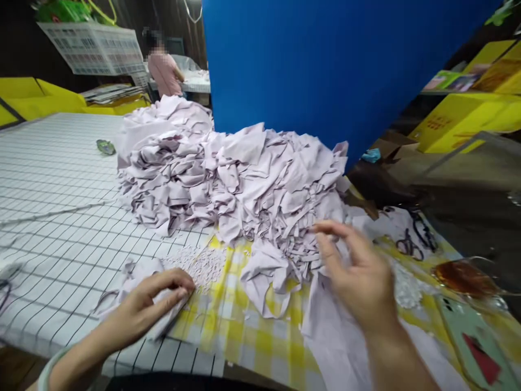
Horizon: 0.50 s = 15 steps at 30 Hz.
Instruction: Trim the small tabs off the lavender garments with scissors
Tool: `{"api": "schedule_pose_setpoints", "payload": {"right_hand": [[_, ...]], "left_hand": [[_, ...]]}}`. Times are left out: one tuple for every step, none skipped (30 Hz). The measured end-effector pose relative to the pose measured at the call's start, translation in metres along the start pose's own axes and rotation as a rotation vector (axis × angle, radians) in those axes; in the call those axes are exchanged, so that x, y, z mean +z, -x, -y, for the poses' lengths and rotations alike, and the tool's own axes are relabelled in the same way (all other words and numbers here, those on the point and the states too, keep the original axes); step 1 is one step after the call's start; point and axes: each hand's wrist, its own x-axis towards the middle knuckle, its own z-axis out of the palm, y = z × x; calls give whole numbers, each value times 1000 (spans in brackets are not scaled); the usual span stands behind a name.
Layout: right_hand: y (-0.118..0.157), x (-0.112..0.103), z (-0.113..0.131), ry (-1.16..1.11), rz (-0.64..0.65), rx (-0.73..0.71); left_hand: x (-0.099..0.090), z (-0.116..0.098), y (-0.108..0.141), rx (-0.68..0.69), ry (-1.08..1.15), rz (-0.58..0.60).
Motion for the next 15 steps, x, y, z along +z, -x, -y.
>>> {"api": "schedule_pose_setpoints", "payload": {"right_hand": [[23, 14, 18, -79, 49, -2], [46, 30, 34, -161, 125, -15], [67, 48, 48, -224, 217, -32], [86, 65, 61, -268, 296, -52], [102, 83, 72, -299, 358, -65], [114, 100, 81, -317, 397, -80], [123, 116, 88, -322, 422, -100], [127, 131, 94, -312, 441, -123], [127, 144, 99, -284, 453, -154], [123, 156, 102, -231, 472, -186], [117, 166, 106, -156, 500, -220], [111, 173, 110, -67, 533, -252], [105, 179, 115, 24, 569, -284], [100, 182, 122, 98, 599, -320], [99, 182, 129, 132, 611, -359]], "left_hand": [[-11, 9, 7, -7, -39, -89], [-21, 20, 15, -21, -92, -204], [-31, 33, 24, -45, -157, -330], [-40, 47, 33, -75, -231, -448], [-47, 61, 43, -104, -309, -543], [-53, 75, 52, -119, -387, -606], [-57, 88, 61, -116, -458, -642], [-60, 99, 69, -95, -521, -662], [-62, 108, 75, -64, -570, -668], [-64, 114, 80, -32, -604, -659], [-65, 118, 84, -5, -622, -624], [-66, 120, 86, 12, -627, -566], [-67, 121, 88, 23, -623, -491], [-66, 120, 90, 35, -613, -408], [-65, 119, 91, 53, -599, -328]]}}
